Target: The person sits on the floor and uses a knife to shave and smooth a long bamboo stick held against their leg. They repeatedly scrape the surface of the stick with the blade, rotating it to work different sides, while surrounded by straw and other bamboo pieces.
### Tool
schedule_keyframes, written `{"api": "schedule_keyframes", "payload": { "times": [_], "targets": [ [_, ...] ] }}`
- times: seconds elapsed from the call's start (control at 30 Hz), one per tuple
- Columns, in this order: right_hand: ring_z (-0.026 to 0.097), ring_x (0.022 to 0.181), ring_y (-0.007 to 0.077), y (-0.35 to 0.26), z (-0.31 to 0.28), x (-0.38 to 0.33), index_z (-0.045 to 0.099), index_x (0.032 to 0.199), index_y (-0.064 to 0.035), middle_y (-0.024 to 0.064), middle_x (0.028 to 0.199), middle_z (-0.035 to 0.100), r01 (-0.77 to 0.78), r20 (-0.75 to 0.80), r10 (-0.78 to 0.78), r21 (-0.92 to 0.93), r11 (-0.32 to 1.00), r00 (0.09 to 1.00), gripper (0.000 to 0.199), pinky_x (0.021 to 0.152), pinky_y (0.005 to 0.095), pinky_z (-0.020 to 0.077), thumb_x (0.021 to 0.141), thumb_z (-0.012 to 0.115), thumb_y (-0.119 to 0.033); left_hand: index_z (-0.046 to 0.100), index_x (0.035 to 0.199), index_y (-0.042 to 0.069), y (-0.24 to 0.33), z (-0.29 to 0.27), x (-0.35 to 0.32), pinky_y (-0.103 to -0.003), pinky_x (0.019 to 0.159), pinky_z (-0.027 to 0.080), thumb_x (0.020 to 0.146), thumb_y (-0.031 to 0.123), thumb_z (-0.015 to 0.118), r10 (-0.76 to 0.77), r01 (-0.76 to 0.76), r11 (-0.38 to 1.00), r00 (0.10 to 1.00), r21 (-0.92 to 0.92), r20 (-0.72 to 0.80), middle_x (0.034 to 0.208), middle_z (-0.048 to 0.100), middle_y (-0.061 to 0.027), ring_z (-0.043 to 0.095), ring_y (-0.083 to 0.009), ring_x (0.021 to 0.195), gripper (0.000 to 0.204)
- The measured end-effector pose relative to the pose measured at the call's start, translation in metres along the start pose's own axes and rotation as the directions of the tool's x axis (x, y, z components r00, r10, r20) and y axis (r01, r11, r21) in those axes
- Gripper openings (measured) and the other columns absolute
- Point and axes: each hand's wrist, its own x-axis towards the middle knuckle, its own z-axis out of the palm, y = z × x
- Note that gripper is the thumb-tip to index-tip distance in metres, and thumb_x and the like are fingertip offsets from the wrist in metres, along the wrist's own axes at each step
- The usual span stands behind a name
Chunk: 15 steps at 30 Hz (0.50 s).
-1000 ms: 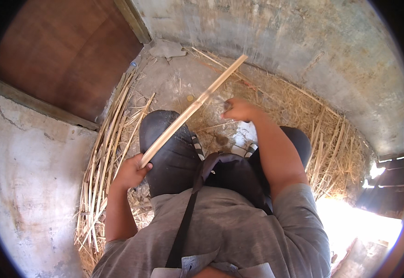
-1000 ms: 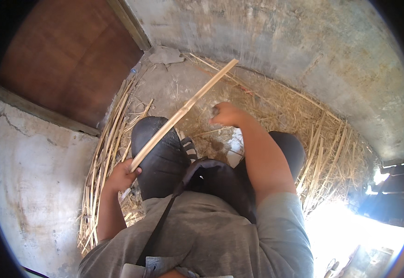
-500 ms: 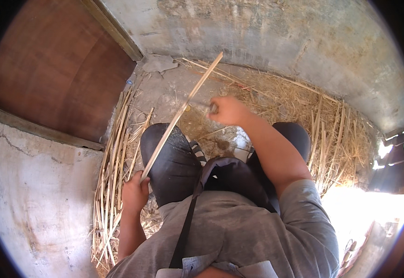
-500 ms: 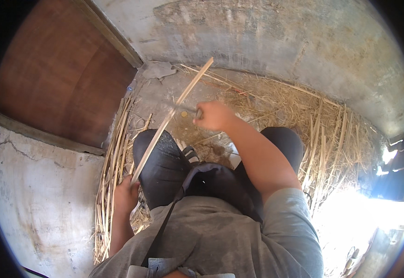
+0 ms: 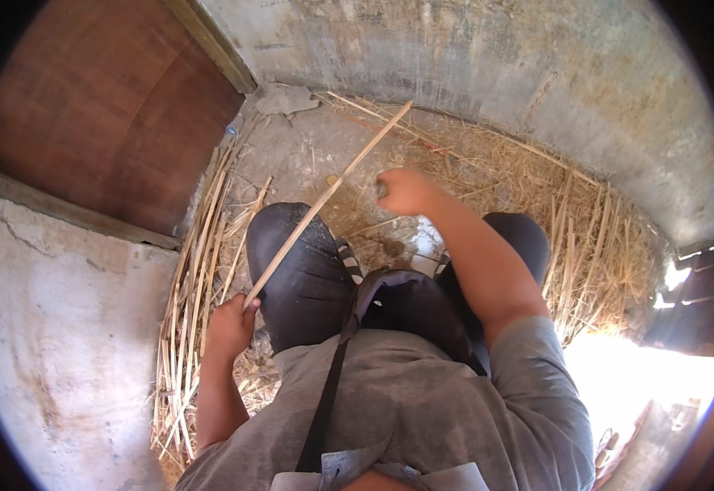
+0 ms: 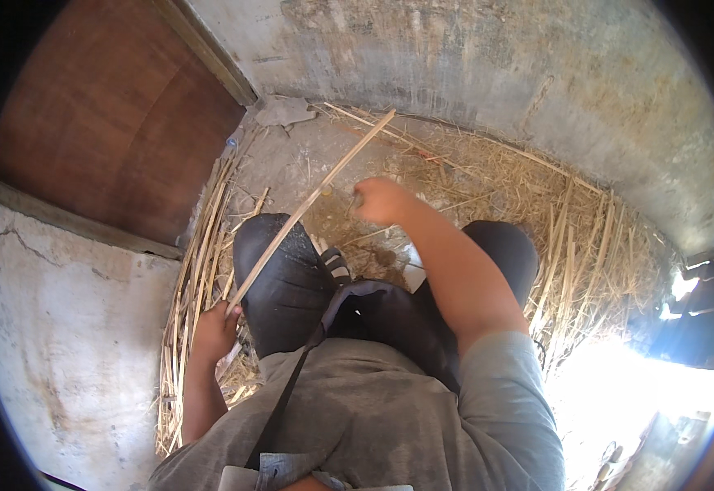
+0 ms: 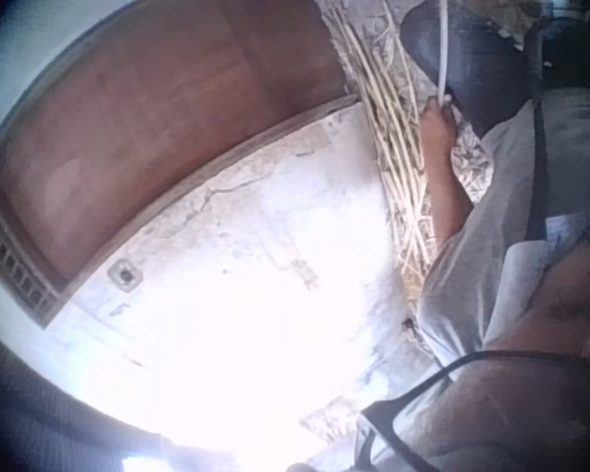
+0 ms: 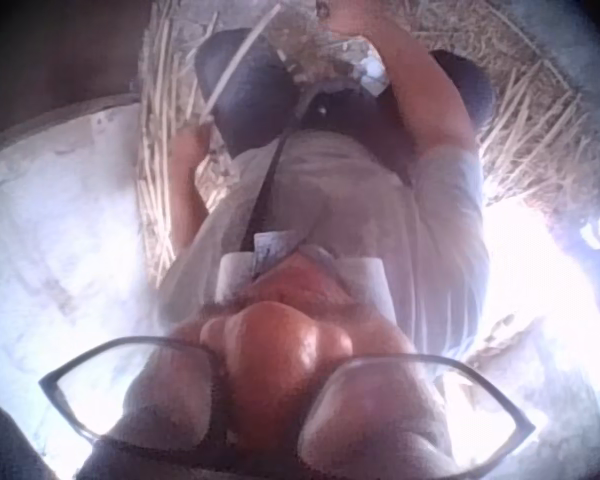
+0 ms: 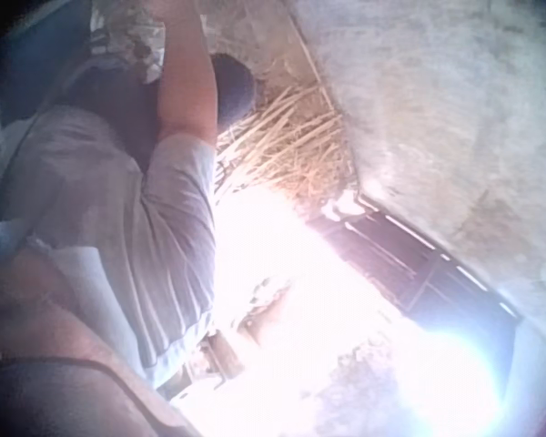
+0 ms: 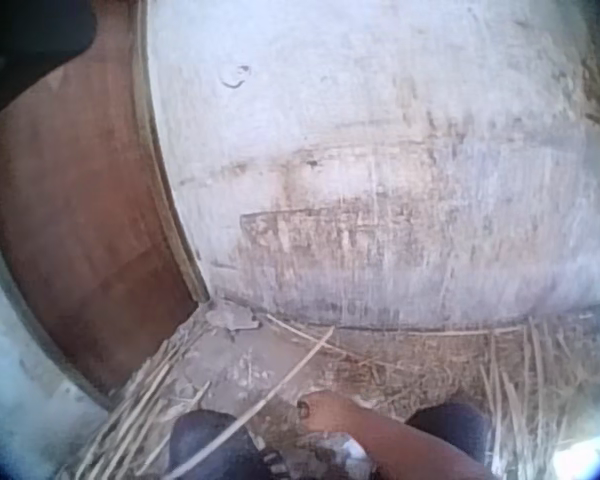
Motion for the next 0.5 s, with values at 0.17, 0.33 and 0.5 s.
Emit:
{"api": "schedule_keyframes", "payload": {
  "times": [0.17, 0.33, 0.5],
  "targets": [
    [0.069, 0.104, 0.0422, -0.076, 0.007, -0.014, 0.071, 0.121, -0.0041, 0.0233, 0.113, 0.073, 0.119, 0.187, -0.091, -0.143, 0.983, 0.978, 0.050, 0.092, 0.0468, 0.0564, 0.077, 0.072, -0.028, 0.058, 0.086, -0.001, -0.003, -0.005, -0.001, -0.051, 0.062, 0.047, 0.100, 0.028, 0.067, 0.042, -0.042, 0.999, 0.999, -0.018, -0.002, 0.074, 0.062, -0.0268, 0.061, -0.0496, 0.071, 0.034],
    [0.069, 0.106, 0.0423, 0.016, 0.001, 0.009, 0.071, 0.120, 0.0006, 0.0250, 0.114, 0.072, -0.168, -0.112, 0.181, 0.113, 0.979, 0.977, 0.052, 0.094, 0.0460, 0.0556, 0.078, 0.072, -0.031, 0.058, 0.086, -0.001, -0.001, 0.005, 0.001, -0.051, 0.062, 0.047, 0.100, 0.027, 0.067, -0.015, 0.015, 0.999, 1.000, -0.042, -0.009, 0.075, 0.063, -0.0264, 0.062, -0.0487, 0.071, 0.033],
    [0.070, 0.109, 0.0403, 0.022, -0.011, 0.003, 0.070, 0.123, 0.0000, 0.0266, 0.117, 0.071, -0.156, -0.028, 0.157, 0.035, 0.987, 0.987, 0.055, 0.094, 0.0458, 0.0555, 0.081, 0.077, -0.034, 0.059, 0.087, -0.001, 0.000, -0.003, 0.002, -0.052, 0.063, 0.047, 0.100, 0.028, 0.067, -0.013, 0.013, 1.000, 1.000, -0.008, 0.014, 0.076, 0.064, -0.0258, 0.062, -0.0483, 0.072, 0.032]
  ]
}}
